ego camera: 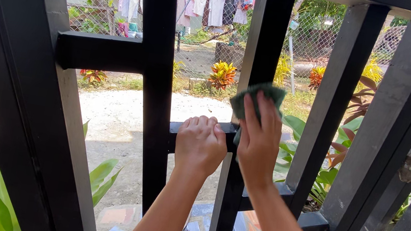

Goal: The person wipes the black metal bars of an outdoor gate using a green cloth.

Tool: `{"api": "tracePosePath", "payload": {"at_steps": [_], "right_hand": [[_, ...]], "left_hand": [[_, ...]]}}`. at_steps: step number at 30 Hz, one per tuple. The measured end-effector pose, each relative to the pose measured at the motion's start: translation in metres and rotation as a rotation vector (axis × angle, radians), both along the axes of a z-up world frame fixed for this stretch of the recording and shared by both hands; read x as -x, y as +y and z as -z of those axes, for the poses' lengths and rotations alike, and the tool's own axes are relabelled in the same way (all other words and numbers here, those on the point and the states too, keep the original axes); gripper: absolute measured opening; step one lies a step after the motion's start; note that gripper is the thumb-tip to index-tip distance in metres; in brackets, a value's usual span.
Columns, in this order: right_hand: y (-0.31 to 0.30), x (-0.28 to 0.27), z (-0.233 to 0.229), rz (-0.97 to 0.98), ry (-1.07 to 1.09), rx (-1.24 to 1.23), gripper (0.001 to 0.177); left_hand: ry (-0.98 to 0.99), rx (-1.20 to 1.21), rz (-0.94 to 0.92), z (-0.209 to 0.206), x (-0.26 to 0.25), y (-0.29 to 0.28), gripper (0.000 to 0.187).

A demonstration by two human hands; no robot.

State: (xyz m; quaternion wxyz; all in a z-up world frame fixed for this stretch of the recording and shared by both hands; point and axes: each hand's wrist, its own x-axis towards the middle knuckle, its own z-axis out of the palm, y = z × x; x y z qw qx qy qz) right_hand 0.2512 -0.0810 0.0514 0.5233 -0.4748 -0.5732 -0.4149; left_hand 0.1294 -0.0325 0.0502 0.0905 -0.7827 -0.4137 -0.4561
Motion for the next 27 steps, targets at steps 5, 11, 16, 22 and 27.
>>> {"api": "tracePosePath", "payload": {"at_steps": [5, 11, 16, 22, 27], "right_hand": [[-0.022, 0.012, 0.132, 0.020, 0.111, 0.148, 0.046], [-0.036, 0.011, 0.210, 0.155, 0.071, 0.320, 0.054], [-0.047, 0.008, 0.200, 0.103, 0.087, 0.359, 0.053], [-0.064, 0.003, 0.154, -0.053, 0.286, 0.401, 0.041], [-0.064, 0.018, 0.093, -0.197, 0.457, 0.167, 0.039]], "left_hand": [[-0.013, -0.018, 0.013, 0.003, 0.000, 0.002, 0.036], [0.017, -0.061, -0.009, 0.008, 0.000, 0.000, 0.032], [-0.011, -0.344, 0.002, 0.022, 0.002, -0.009, 0.040], [0.128, -0.225, -0.074, 0.024, 0.001, -0.010, 0.052], [0.110, -0.193, 0.059, 0.023, 0.010, -0.006, 0.052]]}}
